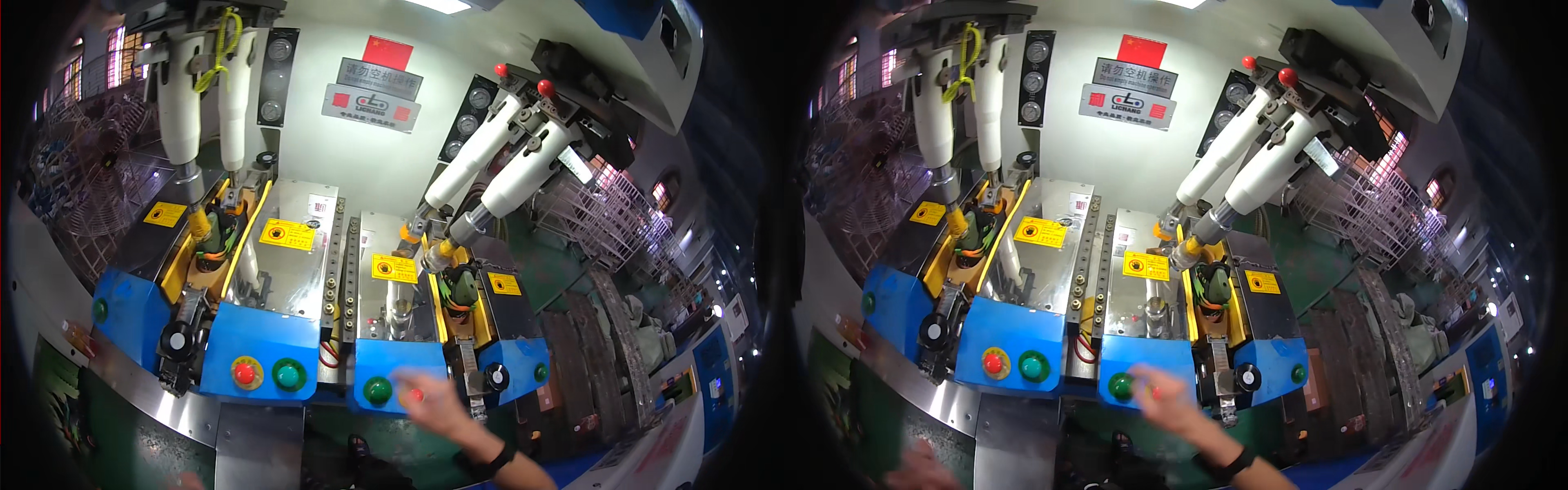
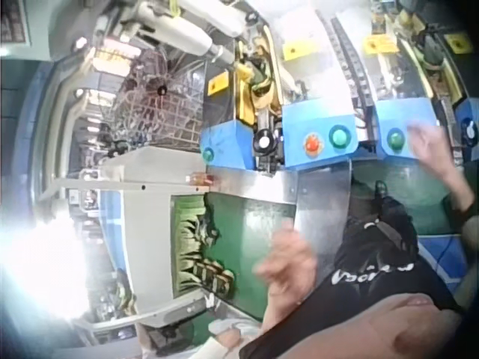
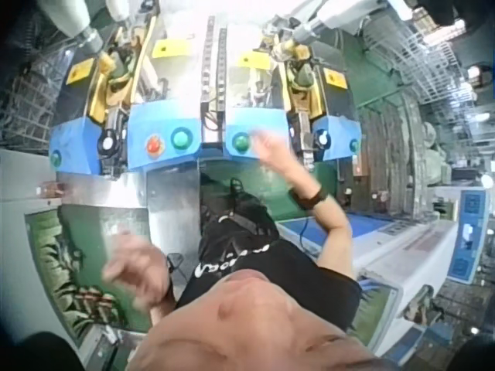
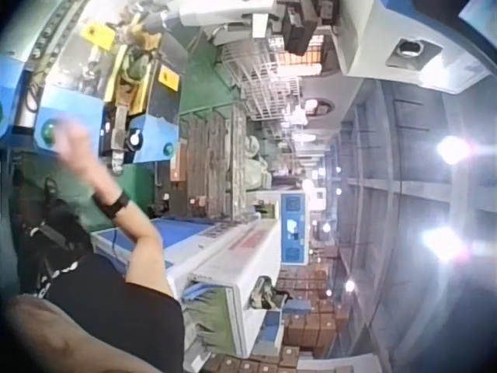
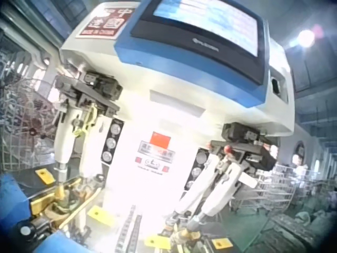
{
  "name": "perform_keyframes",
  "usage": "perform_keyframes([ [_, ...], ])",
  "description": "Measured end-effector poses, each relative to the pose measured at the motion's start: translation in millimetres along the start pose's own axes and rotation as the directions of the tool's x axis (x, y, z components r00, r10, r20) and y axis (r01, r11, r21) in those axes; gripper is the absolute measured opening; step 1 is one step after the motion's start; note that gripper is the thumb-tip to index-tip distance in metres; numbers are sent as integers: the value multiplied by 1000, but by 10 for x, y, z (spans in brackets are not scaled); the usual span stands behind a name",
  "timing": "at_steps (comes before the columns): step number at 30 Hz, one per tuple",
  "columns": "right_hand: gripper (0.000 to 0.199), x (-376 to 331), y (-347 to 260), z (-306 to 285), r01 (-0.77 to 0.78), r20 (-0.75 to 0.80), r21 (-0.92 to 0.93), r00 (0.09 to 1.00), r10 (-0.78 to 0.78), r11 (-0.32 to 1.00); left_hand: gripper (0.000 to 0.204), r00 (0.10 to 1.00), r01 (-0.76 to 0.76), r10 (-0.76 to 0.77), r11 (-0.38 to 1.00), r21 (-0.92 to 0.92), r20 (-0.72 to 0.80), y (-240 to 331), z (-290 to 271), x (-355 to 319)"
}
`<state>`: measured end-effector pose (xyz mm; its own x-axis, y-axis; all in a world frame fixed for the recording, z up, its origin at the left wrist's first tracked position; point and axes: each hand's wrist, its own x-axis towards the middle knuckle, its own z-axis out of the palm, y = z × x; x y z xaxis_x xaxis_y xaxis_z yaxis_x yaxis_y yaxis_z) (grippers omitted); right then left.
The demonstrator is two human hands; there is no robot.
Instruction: Operating an industrial shoe lasting or pressing machine to shape shoes in a manufacturing facility.
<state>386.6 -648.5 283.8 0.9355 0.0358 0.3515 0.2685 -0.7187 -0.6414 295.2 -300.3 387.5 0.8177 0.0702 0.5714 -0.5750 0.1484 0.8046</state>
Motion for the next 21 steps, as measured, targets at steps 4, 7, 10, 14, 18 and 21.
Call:
perform_keyframes([
  [4,48,830,1054,-727,-438,-438,228,751,494,869,44,891,85,-310,831,550,331,-515,220,-220],
  [7,60,1253,1799,-945,-690,-294,-23,696,655,723,36,790,141,-534,636,758,301,-904,490,-533],
  [10,54,1387,2245,-792,-688,-274,-205,723,634,696,34,682,215,-686,521,826,255,-1166,613,-790],
  [14,41,1449,2627,-989,-565,-317,-437,825,467,700,37,679,274,-707,495,824,199,-1325,706,-1025],
  [18,22,1472,2756,-1601,-251,-36,-357,966,255,900,42,604,99,-708,522,847,365,-1398,701,-1148],
  [21,27,1002,2233,-1769,-374,-161,525,838,521,764,41,673,207,-679,554,807,294,-1428,614,-1338],
])
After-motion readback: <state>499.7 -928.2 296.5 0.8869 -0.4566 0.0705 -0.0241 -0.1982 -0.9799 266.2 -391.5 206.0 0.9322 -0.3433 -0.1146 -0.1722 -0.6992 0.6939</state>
